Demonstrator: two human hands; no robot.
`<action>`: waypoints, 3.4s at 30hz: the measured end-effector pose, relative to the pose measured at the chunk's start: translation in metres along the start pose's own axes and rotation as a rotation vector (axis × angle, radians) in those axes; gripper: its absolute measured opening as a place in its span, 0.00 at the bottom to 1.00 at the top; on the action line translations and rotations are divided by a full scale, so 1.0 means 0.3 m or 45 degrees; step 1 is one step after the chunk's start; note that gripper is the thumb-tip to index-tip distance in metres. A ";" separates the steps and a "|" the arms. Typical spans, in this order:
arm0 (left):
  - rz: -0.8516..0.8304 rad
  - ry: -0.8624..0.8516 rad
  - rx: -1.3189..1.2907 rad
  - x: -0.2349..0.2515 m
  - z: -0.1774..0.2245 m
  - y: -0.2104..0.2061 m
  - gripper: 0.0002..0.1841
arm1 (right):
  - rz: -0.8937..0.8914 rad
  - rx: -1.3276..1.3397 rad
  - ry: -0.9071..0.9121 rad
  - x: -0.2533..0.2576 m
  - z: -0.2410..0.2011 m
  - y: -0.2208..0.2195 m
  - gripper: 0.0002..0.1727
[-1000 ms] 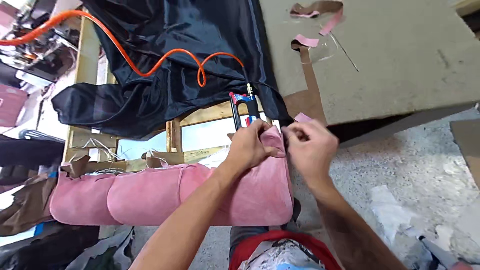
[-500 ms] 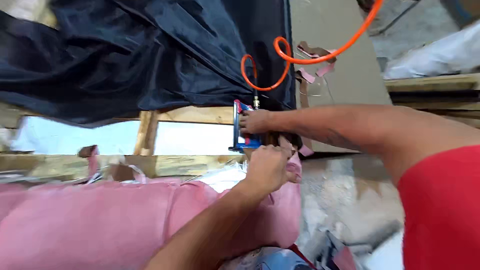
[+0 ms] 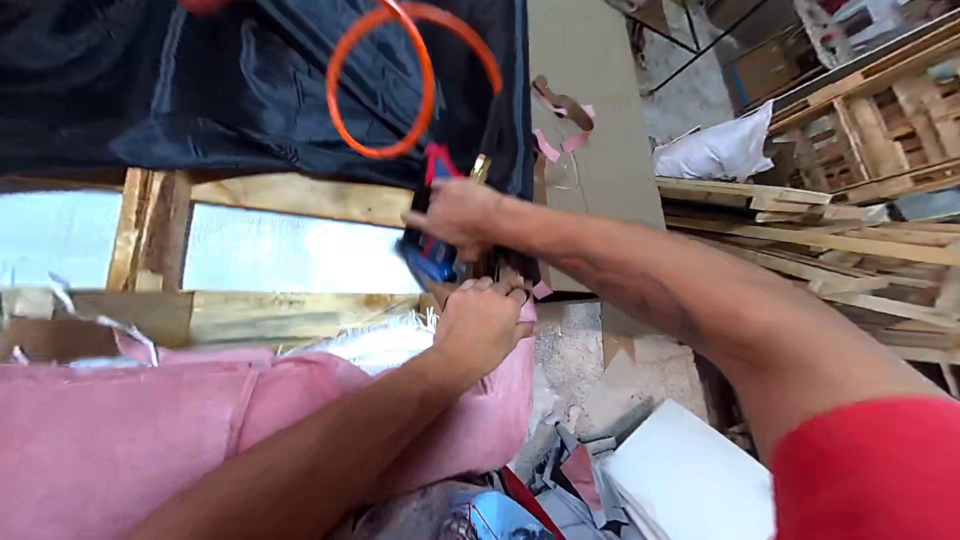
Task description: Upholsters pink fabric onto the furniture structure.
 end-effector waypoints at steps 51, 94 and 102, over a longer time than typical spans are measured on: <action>-0.196 0.476 0.140 -0.475 -0.083 0.218 0.27 | 0.905 0.882 -0.682 -0.749 -0.016 -0.205 0.11; -0.371 0.384 -0.142 -0.189 -0.323 0.105 0.16 | 0.203 0.852 -1.035 -0.669 0.300 -0.665 0.55; -0.348 0.506 -0.349 -0.251 -0.291 0.157 0.13 | 0.289 1.785 -0.929 -0.816 -0.097 0.298 0.42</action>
Point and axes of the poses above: each hand's wrist, its own x-axis towards the middle knuckle, its own y-axis out of the back of the hand, z = x × y, the point moved 10 cm from there along x, towards the middle knuckle, and after that the axes turned 6 degrees about -x, right-handed, at the moved point
